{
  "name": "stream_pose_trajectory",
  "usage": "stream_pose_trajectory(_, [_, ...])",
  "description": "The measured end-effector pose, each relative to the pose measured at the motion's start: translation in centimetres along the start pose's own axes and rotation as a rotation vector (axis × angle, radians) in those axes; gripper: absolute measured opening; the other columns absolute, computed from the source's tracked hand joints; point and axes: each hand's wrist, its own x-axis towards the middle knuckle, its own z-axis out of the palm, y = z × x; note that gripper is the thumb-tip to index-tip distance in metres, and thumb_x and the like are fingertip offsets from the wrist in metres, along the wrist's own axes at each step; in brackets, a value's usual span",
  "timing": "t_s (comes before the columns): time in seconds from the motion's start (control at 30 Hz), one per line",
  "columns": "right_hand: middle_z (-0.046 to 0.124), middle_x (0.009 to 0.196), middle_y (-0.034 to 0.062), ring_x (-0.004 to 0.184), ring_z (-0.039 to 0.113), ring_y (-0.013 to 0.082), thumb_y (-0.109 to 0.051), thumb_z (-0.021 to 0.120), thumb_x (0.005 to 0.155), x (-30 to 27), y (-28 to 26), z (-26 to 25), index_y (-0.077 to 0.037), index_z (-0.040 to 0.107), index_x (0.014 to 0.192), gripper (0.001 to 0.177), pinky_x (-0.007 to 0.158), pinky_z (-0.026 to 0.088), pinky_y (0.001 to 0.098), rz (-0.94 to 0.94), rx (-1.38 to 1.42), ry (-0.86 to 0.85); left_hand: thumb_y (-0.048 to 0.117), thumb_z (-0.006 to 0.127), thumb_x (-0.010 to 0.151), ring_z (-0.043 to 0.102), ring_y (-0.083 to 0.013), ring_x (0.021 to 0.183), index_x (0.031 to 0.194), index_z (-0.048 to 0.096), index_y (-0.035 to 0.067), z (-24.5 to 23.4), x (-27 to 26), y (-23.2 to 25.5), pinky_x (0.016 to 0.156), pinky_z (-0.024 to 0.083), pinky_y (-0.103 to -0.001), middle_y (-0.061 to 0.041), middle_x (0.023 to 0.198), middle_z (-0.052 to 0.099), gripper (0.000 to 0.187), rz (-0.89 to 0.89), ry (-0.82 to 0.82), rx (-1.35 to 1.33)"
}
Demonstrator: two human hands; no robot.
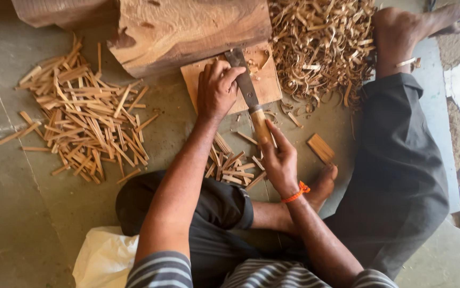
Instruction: The person sits on the floor and uses a chisel to carve small wooden pieces. They hold the wood with one hand and strike the chisel with the other to shave off thin strips, creating a pile of wood shavings.
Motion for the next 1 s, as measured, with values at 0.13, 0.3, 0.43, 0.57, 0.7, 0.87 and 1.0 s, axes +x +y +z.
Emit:
stream_pose_trajectory(0.13, [0.064, 0.098, 0.0007, 0.069, 0.054, 0.0019, -0.019, 0.055, 0.106, -1.1, 1.9, -1.1, -0.006, 0.043, 0.158, 0.054, 0.055, 0.045, 0.0181, -0.047, 0.170, 0.058, 0.021, 0.080, 0.095, 0.063, -0.0182, 0.095, 0.112, 0.069, 0.013, 0.9, 0.5, -1.0, 0.084, 0.054, -0.036, -0.003, 0.109, 0.066, 0.021, 0.087, 0.152, -0.076])
stream_pose_trajectory(0.3, [0.064, 0.092, 0.0047, 0.059, 0.050, 0.0048, -0.018, 0.052, 0.106, -3.5, 3.1, -5.2, -0.006, 0.039, 0.160, 0.057, 0.051, 0.042, 0.0199, -0.051, 0.114, 0.153, 0.023, 0.067, 0.107, 0.066, -0.0171, 0.102, 0.115, 0.069, 0.011, -0.8, 0.0, -0.7, 0.086, 0.062, -0.032, -0.006, 0.113, 0.068, 0.014, -0.080, 0.331, -0.318])
stream_pose_trajectory(0.43, [0.065, 0.096, 0.0049, 0.062, 0.051, 0.0044, -0.018, 0.052, 0.106, -5.2, 4.4, -7.0, -0.006, 0.037, 0.159, 0.057, 0.054, 0.045, 0.0196, -0.067, 0.063, 0.134, 0.026, 0.064, 0.106, 0.064, -0.0158, 0.078, 0.110, 0.073, 0.010, -2.7, 0.5, -1.4, 0.065, 0.053, -0.029, -0.008, 0.098, 0.070, 0.019, -0.354, -0.021, -0.423])
stream_pose_trajectory(0.57, [0.066, 0.094, 0.0033, 0.061, 0.051, 0.0043, -0.017, 0.055, 0.105, -4.5, 5.4, -6.7, -0.007, 0.041, 0.157, 0.055, 0.054, 0.044, 0.0194, -0.022, 0.153, 0.115, 0.027, 0.066, 0.106, 0.067, -0.0144, 0.082, 0.117, 0.072, 0.008, -1.5, 2.3, -2.1, 0.070, 0.056, -0.026, -0.008, 0.103, 0.072, 0.022, -0.225, -0.102, -0.239])
stream_pose_trajectory(0.7, [0.067, 0.088, 0.0012, 0.063, 0.052, 0.0035, -0.015, 0.060, 0.102, -4.7, 5.3, -7.0, -0.009, 0.045, 0.156, 0.056, 0.056, 0.044, 0.0188, -0.036, 0.061, 0.056, 0.025, 0.069, 0.105, 0.067, -0.0180, 0.086, 0.124, 0.071, 0.008, -1.1, 1.2, -1.5, 0.074, 0.057, -0.029, -0.009, 0.106, 0.071, 0.025, -0.224, -0.026, -0.072])
stream_pose_trajectory(0.87, [0.067, 0.083, 0.0001, 0.060, 0.049, 0.0035, -0.011, 0.062, 0.099, -5.1, 4.6, -6.9, -0.010, 0.051, 0.153, 0.055, 0.054, 0.041, 0.0186, 0.014, -0.044, -0.009, 0.028, 0.084, 0.085, 0.064, -0.0241, 0.107, 0.120, 0.069, 0.006, -2.1, -1.2, 0.6, 0.095, 0.053, -0.038, -0.013, 0.120, 0.069, 0.044, 0.090, -0.006, 0.067])
stream_pose_trajectory(1.0, [0.068, 0.107, 0.0041, 0.089, 0.055, 0.0059, -0.008, 0.061, 0.102, -4.7, 4.7, -7.0, -0.004, 0.050, 0.151, 0.051, 0.076, 0.044, 0.0196, -0.213, -0.131, -0.015, 0.020, 0.088, 0.080, 0.061, -0.0229, 0.114, 0.122, 0.071, 0.006, -0.9, -0.2, -0.1, 0.102, 0.052, -0.035, -0.010, 0.127, 0.068, 0.047, 0.131, -0.073, 0.036])
